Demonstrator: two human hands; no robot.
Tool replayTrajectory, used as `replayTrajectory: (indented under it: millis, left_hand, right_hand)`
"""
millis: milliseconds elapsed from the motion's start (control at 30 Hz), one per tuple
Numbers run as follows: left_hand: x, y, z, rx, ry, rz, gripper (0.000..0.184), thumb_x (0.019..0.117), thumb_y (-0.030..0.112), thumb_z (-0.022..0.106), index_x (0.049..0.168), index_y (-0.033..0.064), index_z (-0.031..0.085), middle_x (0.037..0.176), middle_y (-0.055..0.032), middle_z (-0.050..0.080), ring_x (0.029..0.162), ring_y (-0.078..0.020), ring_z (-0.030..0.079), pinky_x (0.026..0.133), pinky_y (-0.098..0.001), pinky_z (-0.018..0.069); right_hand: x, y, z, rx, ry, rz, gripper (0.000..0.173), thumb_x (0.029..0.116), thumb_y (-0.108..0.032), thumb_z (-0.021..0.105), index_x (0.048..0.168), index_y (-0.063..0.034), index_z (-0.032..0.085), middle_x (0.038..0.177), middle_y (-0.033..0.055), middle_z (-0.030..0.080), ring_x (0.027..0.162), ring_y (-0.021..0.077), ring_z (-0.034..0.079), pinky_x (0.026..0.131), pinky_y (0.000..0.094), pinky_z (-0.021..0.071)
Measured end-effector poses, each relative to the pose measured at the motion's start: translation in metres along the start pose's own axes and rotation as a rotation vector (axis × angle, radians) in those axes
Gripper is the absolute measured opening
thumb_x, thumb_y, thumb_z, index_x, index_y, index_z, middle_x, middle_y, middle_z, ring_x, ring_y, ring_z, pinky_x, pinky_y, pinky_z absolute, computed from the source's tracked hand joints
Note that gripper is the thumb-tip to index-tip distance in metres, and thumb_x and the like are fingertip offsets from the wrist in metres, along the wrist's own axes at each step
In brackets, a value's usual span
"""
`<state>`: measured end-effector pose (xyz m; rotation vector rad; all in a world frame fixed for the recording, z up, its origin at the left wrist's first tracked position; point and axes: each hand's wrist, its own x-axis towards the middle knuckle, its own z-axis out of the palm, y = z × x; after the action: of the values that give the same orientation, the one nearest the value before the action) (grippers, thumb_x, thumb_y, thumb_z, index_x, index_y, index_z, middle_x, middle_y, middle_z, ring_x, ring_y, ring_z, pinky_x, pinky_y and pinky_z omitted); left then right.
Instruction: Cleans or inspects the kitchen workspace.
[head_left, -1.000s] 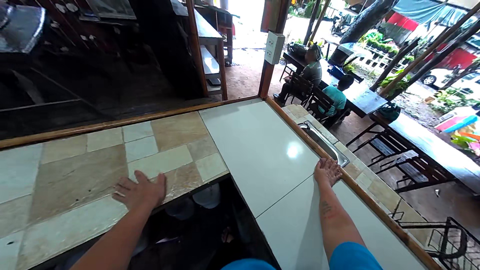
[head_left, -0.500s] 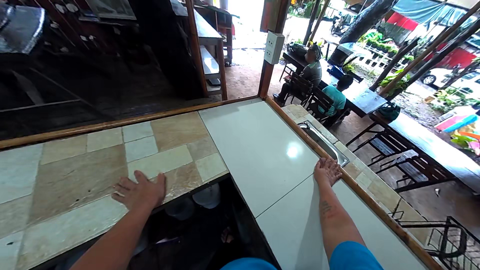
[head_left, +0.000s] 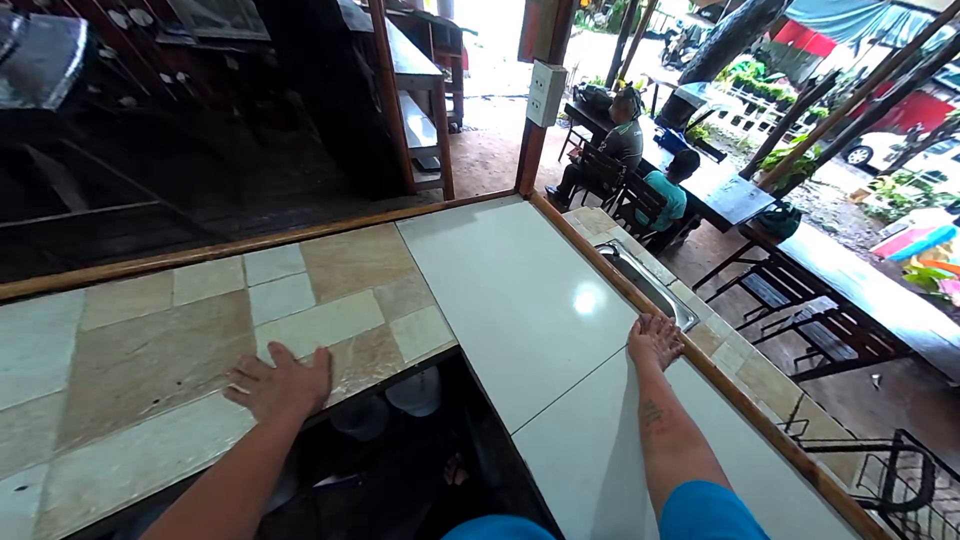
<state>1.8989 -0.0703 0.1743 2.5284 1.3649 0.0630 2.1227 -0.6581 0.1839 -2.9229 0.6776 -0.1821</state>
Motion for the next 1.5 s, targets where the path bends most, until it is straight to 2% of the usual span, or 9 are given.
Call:
replayTrajectory:
  millis: [667, 833, 1500]
  left_hand:
    - [0.0010, 0.0027, -0.0012, 0.013, -0.005, -0.020, 0.093, 0.0989, 0.071, 0.033, 0.163, 0.0058, 0.019, 0.165, -0.0345, 0.009, 0.154, -0.0513, 0.008, 0.120, -0.0696, 0.0059]
    - [-0.0006, 0.0021, -0.0029, -0.006, -0.006, -0.007, 0.093, 0.0994, 0.070, 0.033, 0.163, 0.0048, 0.018, 0.165, -0.0354, 0.007, 0.154, -0.0522, 0.007, 0.119, -0.0706, 0.0052]
    - [-0.0022, 0.0039, -0.0048, -0.001, -0.028, -0.028, 0.092, 0.0997, 0.070, 0.033, 0.164, 0.0063, 0.017, 0.166, -0.0332, 0.006, 0.154, -0.0511, 0.005, 0.120, -0.0695, 0.0044]
  right_hand:
    - [0.0026, -0.0020, 0.0001, -0.037, -0.027, 0.028, 0.070, 0.1083, -0.051, 0.022, 0.165, -0.0101, 0.013, 0.172, 0.0157, 0.008, 0.158, 0.0353, 0.007, 0.123, 0.0621, 0.0022]
    - [0.0004, 0.0000, -0.0011, 0.001, -0.002, -0.007, 0.071, 0.1083, -0.050, 0.024, 0.164, -0.0069, 0.016, 0.170, 0.0199, 0.010, 0.158, 0.0377, 0.008, 0.123, 0.0641, 0.0021]
    - [-0.0004, -0.0015, -0.0021, -0.025, -0.025, 0.013, 0.071, 0.1084, -0.051, 0.023, 0.165, -0.0092, 0.014, 0.171, 0.0169, 0.007, 0.158, 0.0351, 0.007, 0.123, 0.0624, 0.0021]
